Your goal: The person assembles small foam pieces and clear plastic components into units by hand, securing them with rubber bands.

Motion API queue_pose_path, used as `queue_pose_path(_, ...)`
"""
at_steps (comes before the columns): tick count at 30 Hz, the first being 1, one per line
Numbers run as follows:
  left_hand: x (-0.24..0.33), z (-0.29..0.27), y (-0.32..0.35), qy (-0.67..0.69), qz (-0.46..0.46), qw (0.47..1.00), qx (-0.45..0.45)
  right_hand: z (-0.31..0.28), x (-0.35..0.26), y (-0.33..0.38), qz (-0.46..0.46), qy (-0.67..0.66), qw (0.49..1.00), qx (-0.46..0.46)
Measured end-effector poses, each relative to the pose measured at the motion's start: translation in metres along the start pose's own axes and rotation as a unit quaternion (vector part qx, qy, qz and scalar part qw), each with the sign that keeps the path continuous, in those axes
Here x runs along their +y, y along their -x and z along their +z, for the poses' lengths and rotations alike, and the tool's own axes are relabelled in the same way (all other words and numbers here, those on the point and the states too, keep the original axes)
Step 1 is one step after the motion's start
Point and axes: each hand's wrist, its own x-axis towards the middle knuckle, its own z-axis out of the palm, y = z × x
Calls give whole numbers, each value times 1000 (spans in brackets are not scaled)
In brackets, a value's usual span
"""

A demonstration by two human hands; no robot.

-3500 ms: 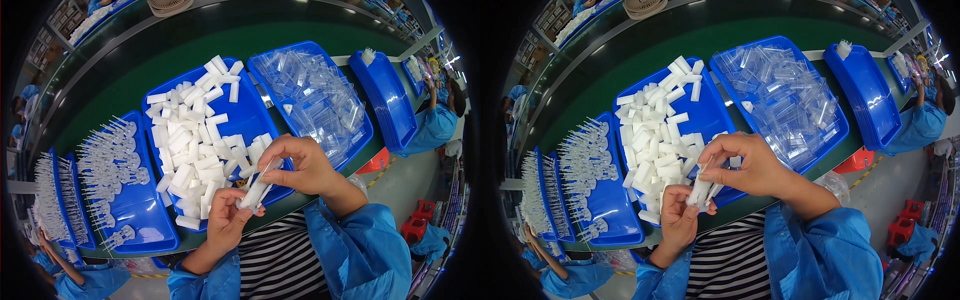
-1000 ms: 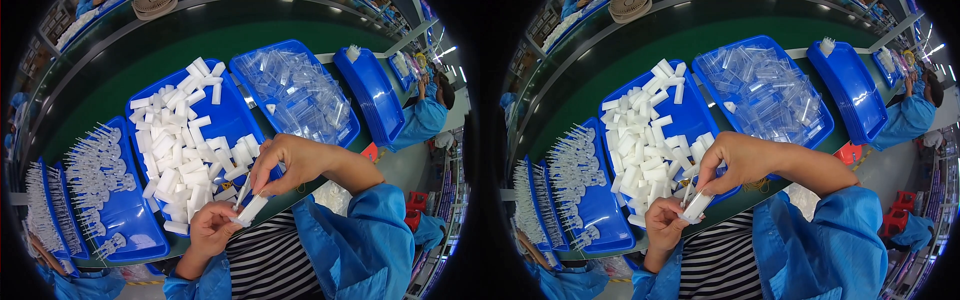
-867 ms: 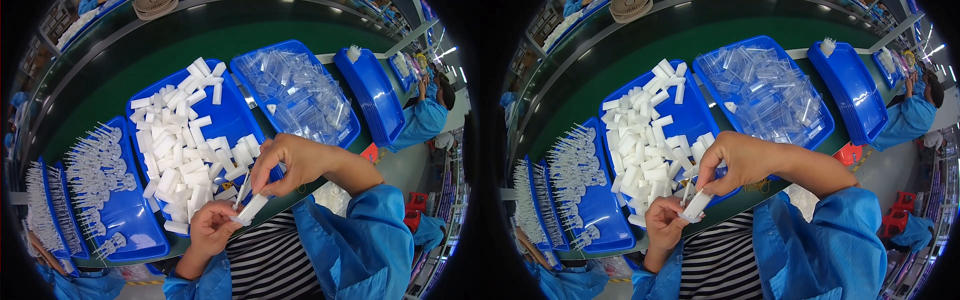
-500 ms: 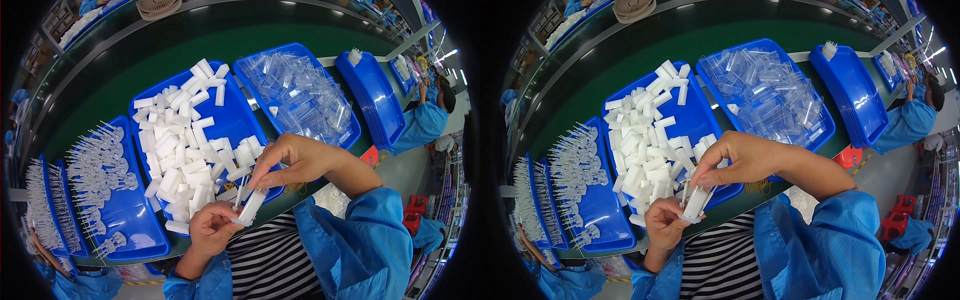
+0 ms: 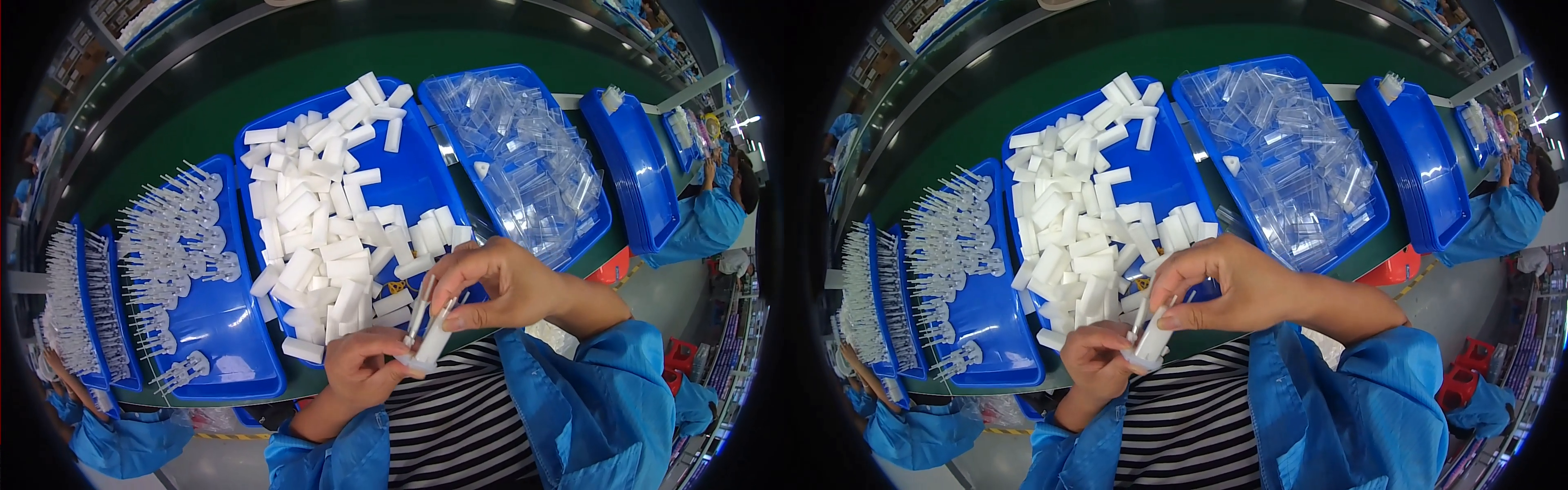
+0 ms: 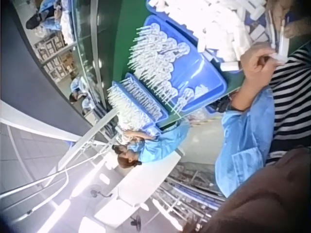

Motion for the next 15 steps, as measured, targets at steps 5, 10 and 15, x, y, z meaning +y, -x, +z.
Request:
queue_pose_path(5, 8, 1, -1, -88, 66, 994, -26, 8, -6, 7, 16, -22, 1000, -10)
queue_pose_path(10, 13, -1, -6, -67, 70, 994, -51, -1, -7, -2, -14, 5, 999, -41)
queue_pose_path(15, 8, -7, 7, -10, -27, 999, 19, -27, -11, -42, -71, 235, 969, 35)
